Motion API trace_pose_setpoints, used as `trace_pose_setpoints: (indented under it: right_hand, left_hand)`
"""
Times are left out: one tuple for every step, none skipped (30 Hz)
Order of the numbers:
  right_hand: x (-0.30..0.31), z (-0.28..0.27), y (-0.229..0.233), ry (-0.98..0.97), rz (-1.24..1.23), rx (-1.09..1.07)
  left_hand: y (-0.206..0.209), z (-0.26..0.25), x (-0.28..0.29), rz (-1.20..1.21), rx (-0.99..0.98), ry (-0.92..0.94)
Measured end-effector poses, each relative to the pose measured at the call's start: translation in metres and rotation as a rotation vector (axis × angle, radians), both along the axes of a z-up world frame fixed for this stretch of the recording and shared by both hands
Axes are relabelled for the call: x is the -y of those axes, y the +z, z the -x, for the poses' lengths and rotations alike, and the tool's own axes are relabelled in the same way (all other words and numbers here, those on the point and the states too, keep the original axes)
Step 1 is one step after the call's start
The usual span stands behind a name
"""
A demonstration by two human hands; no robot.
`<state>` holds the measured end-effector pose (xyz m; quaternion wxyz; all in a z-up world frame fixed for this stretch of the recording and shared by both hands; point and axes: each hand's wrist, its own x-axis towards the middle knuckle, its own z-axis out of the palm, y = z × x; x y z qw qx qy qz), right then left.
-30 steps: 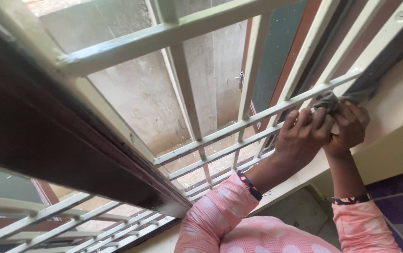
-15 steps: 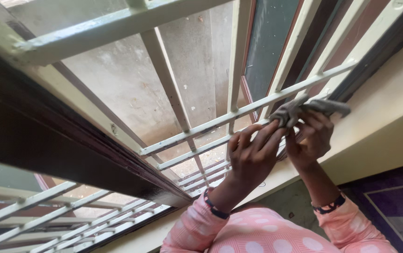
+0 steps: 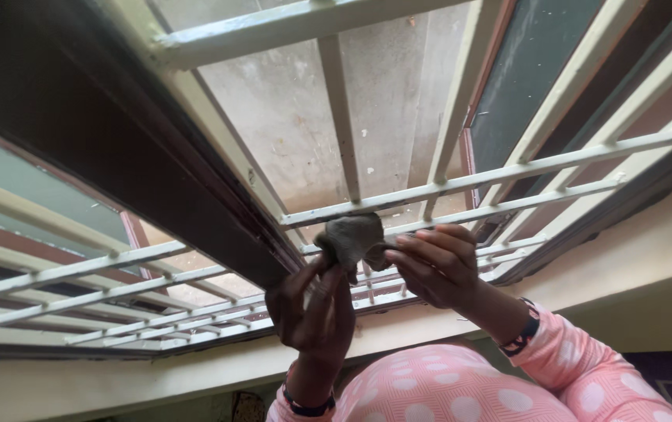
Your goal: The person uses a cloth to wipe the metal bars of a window grille. They systematically clean the horizontal and vertical bars, moving the cloth along the metal surfaces to remove dust or dirt.
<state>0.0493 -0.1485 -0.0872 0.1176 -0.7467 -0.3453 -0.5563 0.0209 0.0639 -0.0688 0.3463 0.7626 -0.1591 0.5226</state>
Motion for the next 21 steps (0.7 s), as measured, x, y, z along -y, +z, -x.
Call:
trace_pose_setpoints:
  right_hand:
    - [-0.011,-0.005,0.000,0.040,0.010,-0.029]
    - [-0.023,-0.009,-0.001,0.047,0.032,-0.003]
    - [-0.034,-0.014,-0.003,0.054,0.053,0.023]
    - [-0.041,-0.020,-0.003,0.058,0.073,0.057]
    - [-0.043,-0.023,-0.002,0.039,0.069,0.082]
    - [-0.039,-0.021,-0.003,0.017,0.067,0.100]
    - [-0.032,-0.022,-0.003,-0.005,0.065,0.119]
    - [-0.023,-0.020,-0.003,-0.027,0.083,0.096]
    - [-0.009,-0.017,-0.003,-0.049,0.102,0.073]
    - [0.005,-0.014,-0.001,-0.078,0.119,0.053]
    - [0.019,-0.011,0.002,-0.064,0.086,0.005]
    - [0.032,-0.006,0.004,-0.056,0.054,-0.042]
    - [0.045,-0.003,0.007,-0.047,0.022,-0.088]
    - [0.059,0.001,0.009,-0.091,-0.039,-0.102]
    - [0.074,0.006,0.011,-0.135,-0.099,-0.114]
    - [0.089,0.012,0.012,-0.184,-0.159,-0.128]
    - [0.105,0.013,0.012,-0.231,-0.201,-0.111]
    - [0.122,0.014,0.013,-0.278,-0.239,-0.092]
    - [0.139,0.016,0.012,-0.325,-0.277,-0.071]
    - [0.154,0.019,0.010,-0.382,-0.296,-0.058]
    - [0.168,0.022,0.007,-0.438,-0.315,-0.044]
  left_hand:
    - [-0.001,-0.005,-0.005,-0.001,-0.046,0.047]
    - [-0.002,-0.006,-0.010,-0.001,-0.091,0.096]
    - [-0.004,-0.003,-0.011,-0.008,-0.100,0.130]
    - [-0.005,-0.002,-0.008,-0.013,-0.102,0.160]
    - [-0.006,-0.002,-0.007,-0.019,-0.104,0.191]
    - [-0.006,-0.003,-0.007,-0.016,-0.083,0.185]
    - [-0.007,-0.005,-0.004,-0.013,-0.062,0.179]
    - [-0.008,-0.004,-0.002,-0.018,-0.047,0.165]
    - [-0.009,-0.003,0.005,-0.034,-0.060,0.154]
    - [-0.008,-0.002,0.015,-0.053,-0.068,0.134]
    - [-0.006,-0.002,0.024,-0.071,-0.077,0.114]
    - [-0.003,-0.002,0.032,-0.100,-0.065,0.107]
    - [0.000,-0.002,0.041,-0.129,-0.053,0.100]
    - [0.002,-0.005,0.051,-0.159,-0.041,0.087]
    - [0.004,-0.009,0.064,-0.173,-0.026,0.052]
    - [0.005,-0.013,0.079,-0.185,-0.014,0.013]
    - [0.005,-0.016,0.095,-0.196,-0.001,-0.026]
    - [0.006,-0.019,0.111,-0.208,0.001,-0.071]
    - [0.006,-0.023,0.129,-0.220,0.004,-0.116]
    - [0.007,-0.026,0.146,-0.235,0.009,-0.160]
    - [0.009,-0.028,0.165,-0.248,0.014,-0.183]
